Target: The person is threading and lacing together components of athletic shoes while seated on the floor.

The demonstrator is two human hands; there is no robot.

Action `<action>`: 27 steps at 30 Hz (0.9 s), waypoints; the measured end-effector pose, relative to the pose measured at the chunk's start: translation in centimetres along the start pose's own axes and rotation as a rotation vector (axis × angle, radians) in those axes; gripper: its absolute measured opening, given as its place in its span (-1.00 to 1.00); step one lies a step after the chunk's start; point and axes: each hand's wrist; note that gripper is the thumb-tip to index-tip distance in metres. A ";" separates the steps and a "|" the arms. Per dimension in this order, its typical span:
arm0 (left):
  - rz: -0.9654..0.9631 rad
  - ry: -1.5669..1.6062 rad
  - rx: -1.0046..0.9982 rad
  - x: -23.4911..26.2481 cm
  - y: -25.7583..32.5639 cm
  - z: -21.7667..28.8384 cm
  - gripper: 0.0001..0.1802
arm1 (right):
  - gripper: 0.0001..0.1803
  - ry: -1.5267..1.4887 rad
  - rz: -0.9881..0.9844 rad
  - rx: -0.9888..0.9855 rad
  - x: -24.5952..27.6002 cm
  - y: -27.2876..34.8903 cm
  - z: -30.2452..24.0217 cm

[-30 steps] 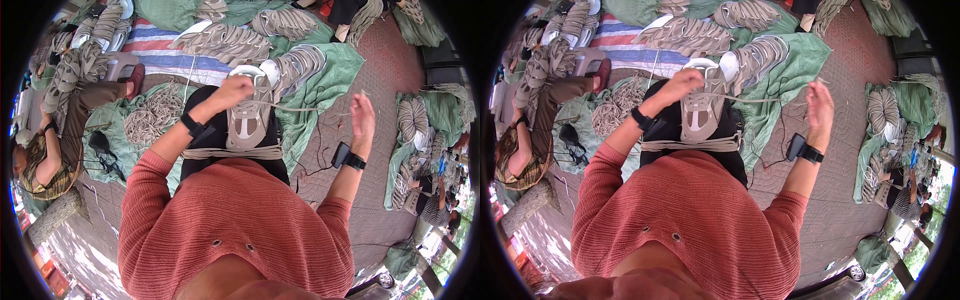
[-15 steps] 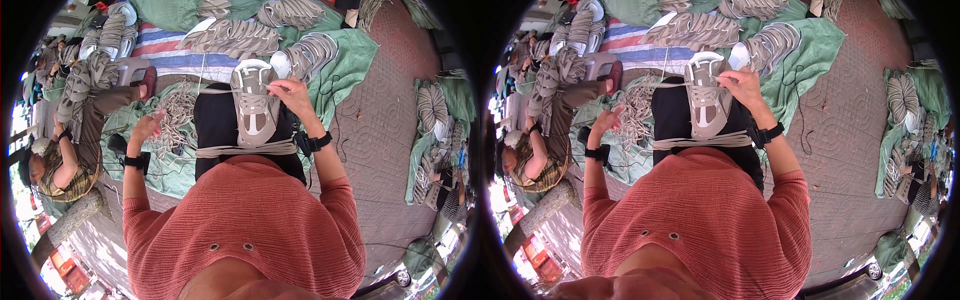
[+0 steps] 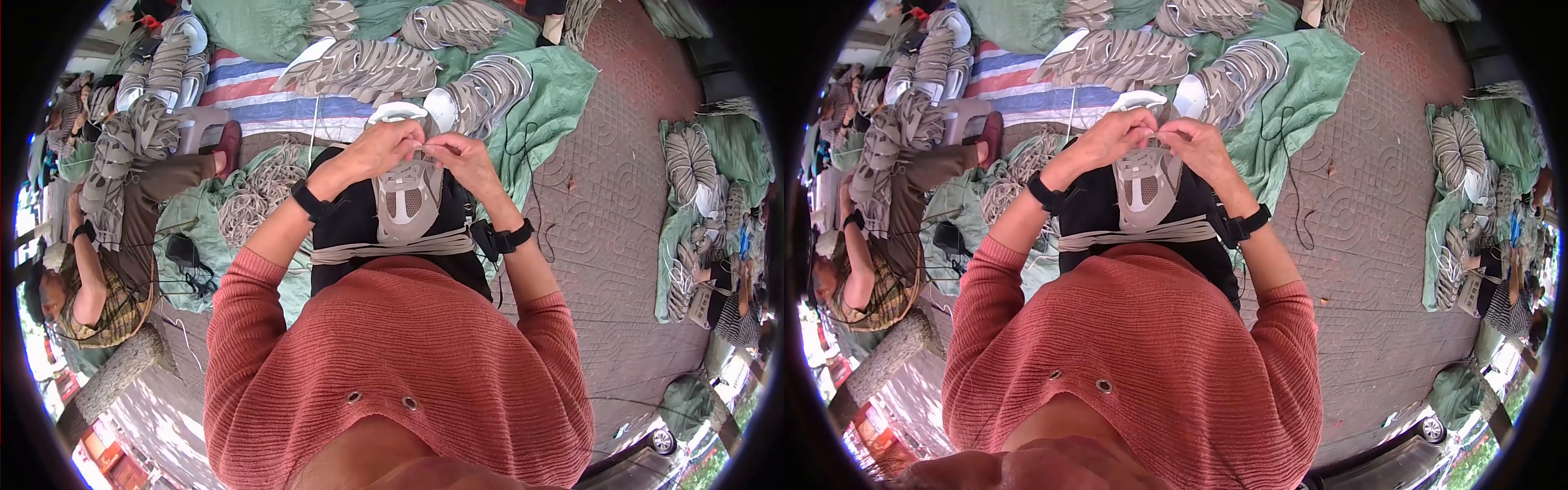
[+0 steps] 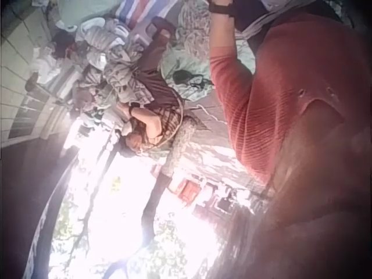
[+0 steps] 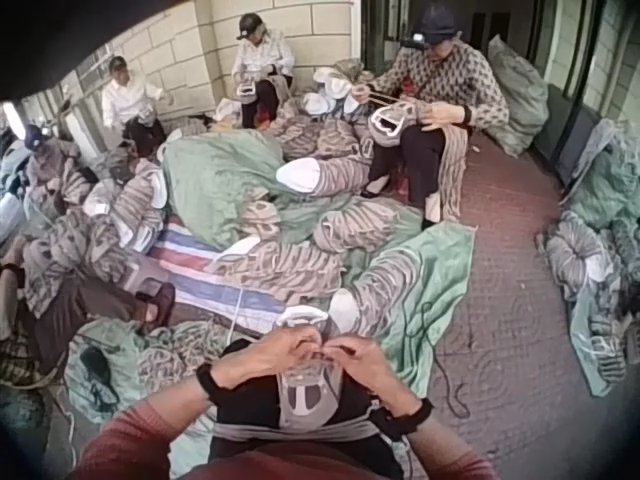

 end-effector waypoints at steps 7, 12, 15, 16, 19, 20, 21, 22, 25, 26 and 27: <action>0.201 0.215 -0.024 -0.8 0.4 -1.1 -0.93 | -0.83 0.054 -0.003 0.132 -1.2 -0.5 -0.1; 0.240 0.398 0.051 -0.7 0.4 -1.1 -0.92 | -0.86 0.077 -0.085 0.030 -0.8 -0.6 -0.8; 0.409 -0.029 0.006 -0.6 0.8 -1.7 -0.90 | -0.89 0.123 -0.035 0.027 -0.2 -0.6 0.3; 0.410 -0.029 0.006 -0.6 0.9 -2.0 -0.90 | -0.88 0.142 0.020 0.010 -0.2 -0.7 0.7; 0.226 -0.600 -0.192 -0.7 1.1 -2.1 -0.88 | -0.87 0.211 0.037 0.037 -0.2 -0.6 1.7; 0.193 -0.595 -0.165 -1.2 1.1 -1.9 -0.89 | -0.87 0.212 0.038 0.036 -0.3 -0.6 2.0; 0.163 -0.592 -0.137 -1.5 1.0 -1.6 -0.89 | -0.86 0.241 0.029 0.038 -0.4 -0.6 2.0; 0.164 -0.592 -0.137 -1.6 0.8 -1.8 -0.89 | -0.85 0.269 0.021 0.039 -0.5 -0.6 2.1; 0.109 -0.581 -0.124 -1.7 0.5 -2.2 -0.88 | -0.84 0.223 -0.017 -0.030 -0.5 -0.5 2.0; 0.115 -0.589 -0.168 -1.6 0.5 -2.3 -0.88 | -0.84 0.224 -0.017 -0.029 -0.4 -0.5 2.0; 0.121 -0.596 -0.214 -1.5 0.5 -2.3 -0.89 | -0.84 0.170 -0.053 -0.051 -0.4 -0.5 2.1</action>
Point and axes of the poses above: each hand's wrist, its own y-axis away from the middle knuckle, its own x-axis out of the back of the hand, z = x × y, and after that the axes turned 14 degrees about -x, right-handed
